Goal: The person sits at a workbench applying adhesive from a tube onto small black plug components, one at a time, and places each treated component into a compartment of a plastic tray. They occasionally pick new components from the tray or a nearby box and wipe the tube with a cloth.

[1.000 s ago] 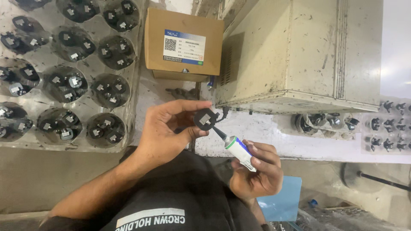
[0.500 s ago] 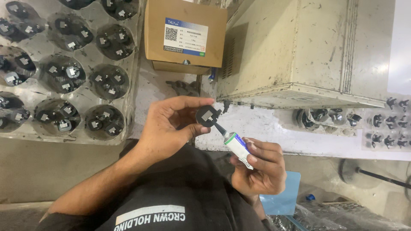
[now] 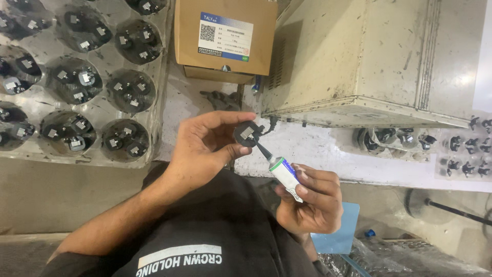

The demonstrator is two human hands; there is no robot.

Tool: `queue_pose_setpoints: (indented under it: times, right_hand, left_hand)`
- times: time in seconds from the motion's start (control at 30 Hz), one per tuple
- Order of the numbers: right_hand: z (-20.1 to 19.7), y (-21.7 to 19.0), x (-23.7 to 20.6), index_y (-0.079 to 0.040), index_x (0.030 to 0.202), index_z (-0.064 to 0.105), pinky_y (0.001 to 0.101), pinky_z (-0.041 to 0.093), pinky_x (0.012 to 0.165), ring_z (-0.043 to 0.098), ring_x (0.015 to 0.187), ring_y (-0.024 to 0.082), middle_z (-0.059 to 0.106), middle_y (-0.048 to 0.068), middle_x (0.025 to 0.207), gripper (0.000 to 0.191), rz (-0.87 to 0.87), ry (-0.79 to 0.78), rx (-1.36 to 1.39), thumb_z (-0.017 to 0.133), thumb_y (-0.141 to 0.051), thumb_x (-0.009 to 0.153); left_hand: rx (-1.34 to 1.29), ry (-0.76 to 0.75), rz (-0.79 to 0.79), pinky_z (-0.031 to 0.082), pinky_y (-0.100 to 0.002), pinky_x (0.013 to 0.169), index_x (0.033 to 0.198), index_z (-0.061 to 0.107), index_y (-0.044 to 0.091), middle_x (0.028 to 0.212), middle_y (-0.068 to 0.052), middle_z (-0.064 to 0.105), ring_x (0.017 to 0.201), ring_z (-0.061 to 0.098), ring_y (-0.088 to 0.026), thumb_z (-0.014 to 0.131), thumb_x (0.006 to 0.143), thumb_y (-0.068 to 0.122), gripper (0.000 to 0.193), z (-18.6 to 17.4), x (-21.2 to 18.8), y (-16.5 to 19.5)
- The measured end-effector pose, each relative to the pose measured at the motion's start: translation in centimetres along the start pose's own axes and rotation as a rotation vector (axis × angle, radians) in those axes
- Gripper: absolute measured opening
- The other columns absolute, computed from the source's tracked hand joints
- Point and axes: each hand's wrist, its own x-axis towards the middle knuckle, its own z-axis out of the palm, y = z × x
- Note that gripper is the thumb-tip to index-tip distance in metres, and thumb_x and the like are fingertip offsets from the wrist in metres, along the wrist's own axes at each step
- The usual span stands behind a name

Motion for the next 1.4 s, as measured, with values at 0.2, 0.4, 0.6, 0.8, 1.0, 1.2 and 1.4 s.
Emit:
queue_pose_setpoints:
  times: [0.2, 0.4, 0.6, 0.8, 1.0, 1.2, 1.4]
  right_hand:
    - [-0.1, 0.0, -0.3, -0.005, 0.103, 0.057, 0.0341, 0.067, 0.078, 0.071, 0.096, 0.026, 0.065, 0.011, 0.103, 0.032, 0.019, -0.002, -0.05, 0.084, -0.005, 0.088]
    - [0.6, 0.6, -0.9, -0.006, 0.11, 0.055, 0.0321, 0.066, 0.079, 0.072, 0.094, 0.025, 0.066, 0.012, 0.104, 0.033, -0.008, 0.206, -0.054, 0.082, -0.012, 0.093]
    - [0.2, 1.3, -0.9, -0.006, 0.105, 0.057, 0.0326, 0.067, 0.075, 0.071, 0.096, 0.027, 0.065, 0.01, 0.098, 0.032, -0.048, 0.148, -0.02, 0.084, -0.011, 0.089]
    - [0.2, 1.5, -1.0, -0.007, 0.102, 0.059, 0.0293, 0.067, 0.073, 0.072, 0.094, 0.025, 0.065, 0.009, 0.096, 0.03, -0.05, 0.133, -0.018, 0.084, -0.013, 0.088]
    - [0.1, 1.3, -1.3, -0.008, 0.105, 0.058, 0.0323, 0.069, 0.077, 0.071, 0.095, 0.024, 0.064, 0.007, 0.1, 0.029, 0.011, 0.115, -0.001, 0.083, -0.012, 0.09]
    - [-0.1, 1.2, -1.0, -0.008, 0.105, 0.057, 0.035, 0.069, 0.078, 0.07, 0.094, 0.024, 0.062, 0.008, 0.102, 0.03, 0.036, 0.075, -0.008, 0.083, -0.011, 0.09]
    - [-0.2, 0.8, -0.6, -0.007, 0.107, 0.056, 0.0353, 0.068, 0.08, 0.069, 0.094, 0.024, 0.062, 0.009, 0.103, 0.031, 0.096, 0.068, -0.011, 0.083, -0.011, 0.092]
  left_hand:
    - [-0.233, -0.026, -0.06, 0.059, -0.031, 0.095, 0.134, 0.065, -0.002, 0.12, -0.011, 0.072, 0.106, 0.069, -0.015, 0.07, 0.088, -0.016, 0.048, 0.6, -0.2, -1.9]
    - [-0.359, -0.101, -0.104, 0.059, -0.035, 0.093, 0.135, 0.063, -0.002, 0.125, -0.01, 0.07, 0.107, 0.069, -0.017, 0.07, 0.092, -0.008, 0.044, 0.8, -0.6, -3.3]
    - [-0.391, -0.169, -0.101, 0.061, -0.037, 0.091, 0.136, 0.063, -0.003, 0.137, -0.012, 0.069, 0.101, 0.07, -0.019, 0.07, 0.096, 0.0, 0.04, 0.6, -0.8, -3.9]
    - [-0.373, -0.183, -0.126, 0.061, -0.036, 0.09, 0.136, 0.062, -0.003, 0.14, -0.012, 0.068, 0.099, 0.07, -0.018, 0.07, 0.097, 0.004, 0.04, 0.4, -0.8, -3.9]
    - [-0.414, -0.179, -0.152, 0.061, -0.036, 0.089, 0.136, 0.062, -0.003, 0.14, -0.012, 0.068, 0.098, 0.07, -0.018, 0.071, 0.097, 0.008, 0.041, 0.5, -0.6, -4.0]
    - [-0.45, -0.205, -0.156, 0.059, -0.036, 0.09, 0.135, 0.065, -0.004, 0.14, -0.012, 0.068, 0.095, 0.068, -0.018, 0.073, 0.098, 0.015, 0.042, 0.1, -0.5, -4.4]
    - [-0.563, -0.214, -0.188, 0.058, -0.037, 0.089, 0.135, 0.066, -0.003, 0.136, -0.015, 0.069, 0.095, 0.068, -0.019, 0.074, 0.099, 0.016, 0.042, 0.2, 0.0, -3.4]
